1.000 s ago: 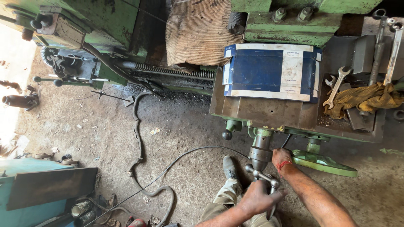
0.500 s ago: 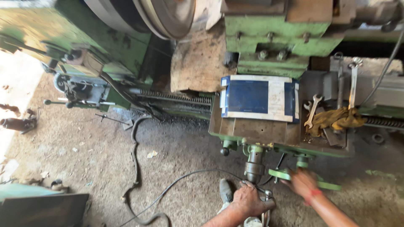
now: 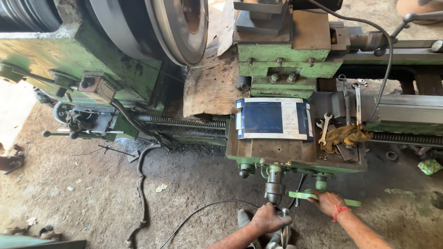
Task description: The person operates a green milling machine by turning a handwheel with both hands to adjust the vertical position of the spindle. The person repeatedly moves the handwheel up and down while the machine runs.
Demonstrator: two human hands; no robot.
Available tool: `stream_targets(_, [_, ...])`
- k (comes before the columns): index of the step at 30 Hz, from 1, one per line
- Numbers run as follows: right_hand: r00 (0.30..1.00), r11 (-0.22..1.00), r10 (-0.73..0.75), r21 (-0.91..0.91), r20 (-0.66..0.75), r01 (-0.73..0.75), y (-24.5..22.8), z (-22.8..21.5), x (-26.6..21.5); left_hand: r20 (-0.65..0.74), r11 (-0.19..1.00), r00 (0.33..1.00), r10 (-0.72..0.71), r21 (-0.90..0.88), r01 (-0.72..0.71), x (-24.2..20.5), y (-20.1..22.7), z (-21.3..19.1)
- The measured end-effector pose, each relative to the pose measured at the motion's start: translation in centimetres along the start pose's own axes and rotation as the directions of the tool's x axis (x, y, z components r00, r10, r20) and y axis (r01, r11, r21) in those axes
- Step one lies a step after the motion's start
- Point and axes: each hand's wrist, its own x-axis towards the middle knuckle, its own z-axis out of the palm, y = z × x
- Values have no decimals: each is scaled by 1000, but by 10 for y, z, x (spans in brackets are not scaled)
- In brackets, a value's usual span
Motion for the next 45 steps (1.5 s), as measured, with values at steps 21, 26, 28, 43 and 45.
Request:
stream_targets(21, [990, 992, 117, -44, 80, -114, -8, 13, 8, 109, 996, 994, 26, -90, -16, -13, 4, -31])
stream_targets(26, [994, 997, 79, -8, 69, -79, -6, 23, 14, 76, 983, 989, 130, -138, -118, -7, -8, -27])
stream_targets(28, [996, 997, 72, -6, 50, -72, -5, 30, 16, 89, 957, 973, 214, -220, -190, -5, -14, -30])
stream_targets(43, [968, 981, 53, -170, -245, -97, -14, 68, 16, -65, 950, 990, -124, -296, 99, -27, 7, -13])
stream_targets(45, [970, 981, 63, -163, -236, -103, -9, 77, 21, -10, 934, 991, -133, -337, 122, -24, 2, -18])
